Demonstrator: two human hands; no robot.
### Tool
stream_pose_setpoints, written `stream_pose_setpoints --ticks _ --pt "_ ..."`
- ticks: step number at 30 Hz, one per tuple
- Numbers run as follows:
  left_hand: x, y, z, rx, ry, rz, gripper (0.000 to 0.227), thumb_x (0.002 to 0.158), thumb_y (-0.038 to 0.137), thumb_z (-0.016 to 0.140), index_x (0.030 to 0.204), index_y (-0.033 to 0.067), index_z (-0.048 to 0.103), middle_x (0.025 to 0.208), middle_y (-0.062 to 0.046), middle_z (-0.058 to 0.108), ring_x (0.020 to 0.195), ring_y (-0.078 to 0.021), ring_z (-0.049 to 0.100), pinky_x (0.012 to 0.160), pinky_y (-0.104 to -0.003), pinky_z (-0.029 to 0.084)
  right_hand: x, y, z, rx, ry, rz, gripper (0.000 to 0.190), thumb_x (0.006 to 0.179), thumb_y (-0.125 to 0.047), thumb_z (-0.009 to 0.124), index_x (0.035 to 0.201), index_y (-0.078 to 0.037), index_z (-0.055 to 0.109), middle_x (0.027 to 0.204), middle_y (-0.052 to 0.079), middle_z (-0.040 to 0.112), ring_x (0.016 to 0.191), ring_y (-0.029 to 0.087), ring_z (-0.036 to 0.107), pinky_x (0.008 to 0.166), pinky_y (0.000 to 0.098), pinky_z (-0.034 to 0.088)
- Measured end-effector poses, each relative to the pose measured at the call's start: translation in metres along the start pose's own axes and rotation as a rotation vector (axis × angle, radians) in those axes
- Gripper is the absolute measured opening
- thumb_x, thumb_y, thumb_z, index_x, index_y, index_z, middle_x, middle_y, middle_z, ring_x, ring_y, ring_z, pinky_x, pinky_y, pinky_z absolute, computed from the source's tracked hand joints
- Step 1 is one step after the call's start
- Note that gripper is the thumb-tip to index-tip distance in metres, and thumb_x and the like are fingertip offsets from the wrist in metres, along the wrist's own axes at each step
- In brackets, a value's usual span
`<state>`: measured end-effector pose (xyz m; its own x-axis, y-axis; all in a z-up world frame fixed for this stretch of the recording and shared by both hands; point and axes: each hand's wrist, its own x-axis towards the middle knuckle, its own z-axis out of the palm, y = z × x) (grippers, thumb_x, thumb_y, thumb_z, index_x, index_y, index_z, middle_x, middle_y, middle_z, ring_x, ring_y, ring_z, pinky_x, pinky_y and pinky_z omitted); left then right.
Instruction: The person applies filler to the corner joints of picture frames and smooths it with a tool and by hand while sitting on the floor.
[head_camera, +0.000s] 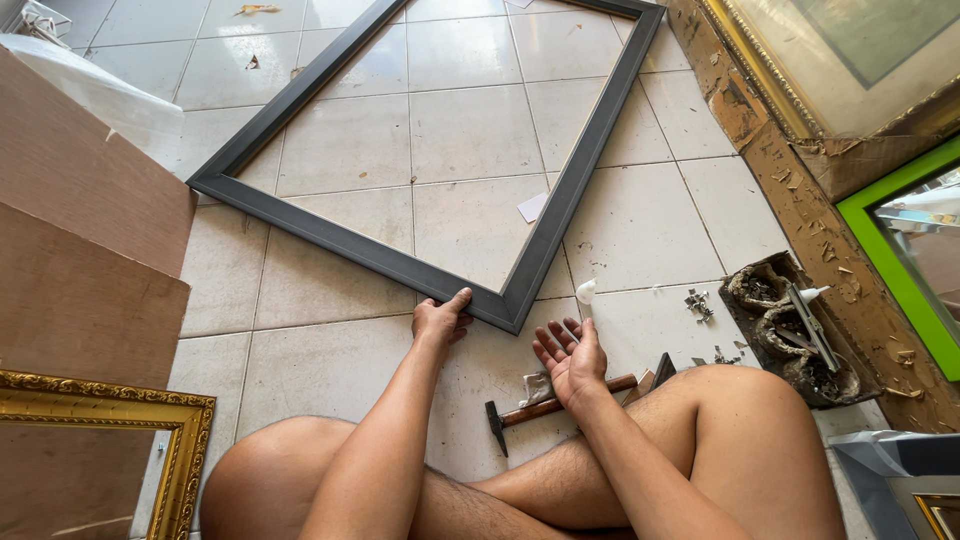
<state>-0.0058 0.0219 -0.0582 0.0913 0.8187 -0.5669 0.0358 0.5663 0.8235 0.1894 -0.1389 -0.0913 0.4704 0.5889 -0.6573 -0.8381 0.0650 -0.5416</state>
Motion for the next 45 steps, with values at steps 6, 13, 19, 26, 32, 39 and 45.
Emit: stream_pose_setpoints --ticks 6,13,19,26,32,39,45 --pt "0.005 -0.003 0.000 0.000 0.006 -0.001 0.062 0.090 0.036 0.100 0.121 -0.0025 0.062 0.091 -0.024 0.081 0.090 -0.0363 0.086 0.096 -0.064 0.063 0.006 -0.002 -0.004 0.046 0.018 -0.013 0.040 0.115 -0.054 0.056 0.133 -0.018 0.059 0.132 0.012 0.073 0.122 0.040 0.078 0.108 0.0580 0.067" --pt "0.001 0.000 -0.001 -0.004 -0.019 -0.010 0.064 0.091 0.036 0.100 0.123 -0.0036 0.061 0.095 -0.026 0.080 0.094 -0.0372 0.086 0.099 -0.063 0.062 -0.009 -0.004 0.007 0.058 -0.002 -0.087 0.023 0.113 -0.021 0.064 0.134 -0.014 0.056 0.133 0.015 0.071 0.124 0.045 0.077 0.108 0.0572 0.067" --pt "0.006 -0.002 0.000 -0.008 -0.020 -0.014 0.064 0.091 0.037 0.100 0.123 -0.0022 0.060 0.095 -0.026 0.081 0.093 -0.0376 0.086 0.099 -0.064 0.061 -0.009 0.002 0.010 -0.099 0.010 -0.195 0.051 0.092 0.002 0.088 0.129 -0.019 0.059 0.115 -0.001 0.070 0.104 0.023 0.079 0.097 0.0385 0.071" --pt "0.004 -0.001 -0.001 -0.047 -0.019 -0.008 0.061 0.088 0.038 0.102 0.119 0.0012 0.064 0.095 -0.023 0.081 0.097 -0.0366 0.086 0.103 -0.068 0.058 -0.040 -0.001 0.037 -0.240 0.126 -0.180 0.046 0.097 -0.050 0.087 0.119 -0.016 0.065 0.082 -0.006 0.049 0.062 0.004 0.050 0.046 0.0119 0.040" --pt "0.015 -0.008 0.001 -0.051 -0.008 0.005 0.057 0.086 0.040 0.103 0.114 0.0049 0.067 0.091 -0.019 0.082 0.094 -0.0328 0.086 0.101 -0.066 0.060 0.003 0.003 0.049 -0.032 -0.206 0.044 0.073 0.116 -0.073 0.038 0.156 -0.015 0.056 0.154 0.015 0.062 0.146 0.035 0.061 0.122 0.0586 0.049" --pt "0.019 -0.011 0.001 -0.029 0.008 0.019 0.056 0.084 0.042 0.104 0.108 0.0062 0.069 0.088 -0.017 0.082 0.092 -0.0306 0.086 0.098 -0.063 0.063 0.034 0.003 0.040 -0.014 -0.395 0.237 0.081 0.111 -0.084 0.037 0.130 -0.013 0.070 0.126 0.021 0.079 0.124 0.042 0.076 0.113 0.0643 0.056" --pt "0.015 -0.007 0.000 -0.032 0.001 0.031 0.056 0.084 0.041 0.104 0.111 0.0064 0.070 0.090 -0.018 0.083 0.096 -0.0314 0.085 0.101 -0.064 0.062 0.004 0.001 0.050 -0.169 -0.313 0.177 0.079 0.113 -0.076 0.040 0.163 -0.016 0.051 0.155 0.024 0.065 0.145 0.047 0.064 0.122 0.0625 0.051"
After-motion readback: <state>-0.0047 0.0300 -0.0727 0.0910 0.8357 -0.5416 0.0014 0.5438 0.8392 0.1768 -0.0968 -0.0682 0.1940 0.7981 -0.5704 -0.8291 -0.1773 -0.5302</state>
